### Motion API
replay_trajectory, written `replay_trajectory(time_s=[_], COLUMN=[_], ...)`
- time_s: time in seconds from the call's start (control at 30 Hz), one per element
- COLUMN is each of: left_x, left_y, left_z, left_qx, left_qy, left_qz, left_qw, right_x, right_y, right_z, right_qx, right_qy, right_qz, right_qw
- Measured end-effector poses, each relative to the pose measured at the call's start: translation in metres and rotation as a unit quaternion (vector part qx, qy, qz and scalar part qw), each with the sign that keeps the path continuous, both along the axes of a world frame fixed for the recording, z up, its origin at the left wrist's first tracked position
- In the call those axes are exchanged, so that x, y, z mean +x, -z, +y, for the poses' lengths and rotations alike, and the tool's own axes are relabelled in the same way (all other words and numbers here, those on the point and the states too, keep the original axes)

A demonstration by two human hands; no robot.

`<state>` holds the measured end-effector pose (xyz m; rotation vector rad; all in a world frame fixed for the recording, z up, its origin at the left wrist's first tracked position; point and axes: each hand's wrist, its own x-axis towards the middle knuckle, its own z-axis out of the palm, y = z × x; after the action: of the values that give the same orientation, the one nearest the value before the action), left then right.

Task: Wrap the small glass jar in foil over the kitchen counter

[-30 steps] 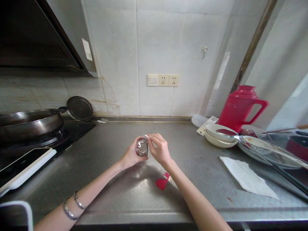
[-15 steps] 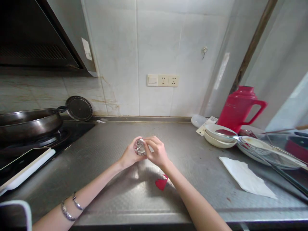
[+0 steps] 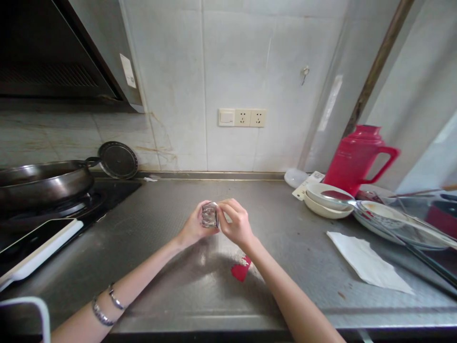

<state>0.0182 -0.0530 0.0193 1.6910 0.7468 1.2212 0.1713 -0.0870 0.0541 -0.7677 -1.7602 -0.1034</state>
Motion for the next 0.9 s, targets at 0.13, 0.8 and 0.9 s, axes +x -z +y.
replay_trajectory(time_s=[0.13, 0.8, 0.9], left_x=[0.0, 0.0017, 0.0006], left_y=[0.0009, 0.0032, 0.0055], left_z=[-0.0049, -0.0034, -0.0003], left_qx=[0.009, 0.064, 0.059], left_qy=[0.014, -0.007, -0.032], left_qz=[0.037, 0.067, 0.078], left_qw=[0.999, 0.996, 0.995], right_x=[-0.0006, -0.0072, -0.0086], right_y=[-0.0008, 0.0077, 0.0084], right_z=[0.0044, 0.002, 0.0015], right_qx=[-0.109, 0.045, 0.069], right_qy=[0.028, -0.071, -0.077], right_qz=[0.087, -0.103, -0.129], right_qw=[0.99, 0.991, 0.986])
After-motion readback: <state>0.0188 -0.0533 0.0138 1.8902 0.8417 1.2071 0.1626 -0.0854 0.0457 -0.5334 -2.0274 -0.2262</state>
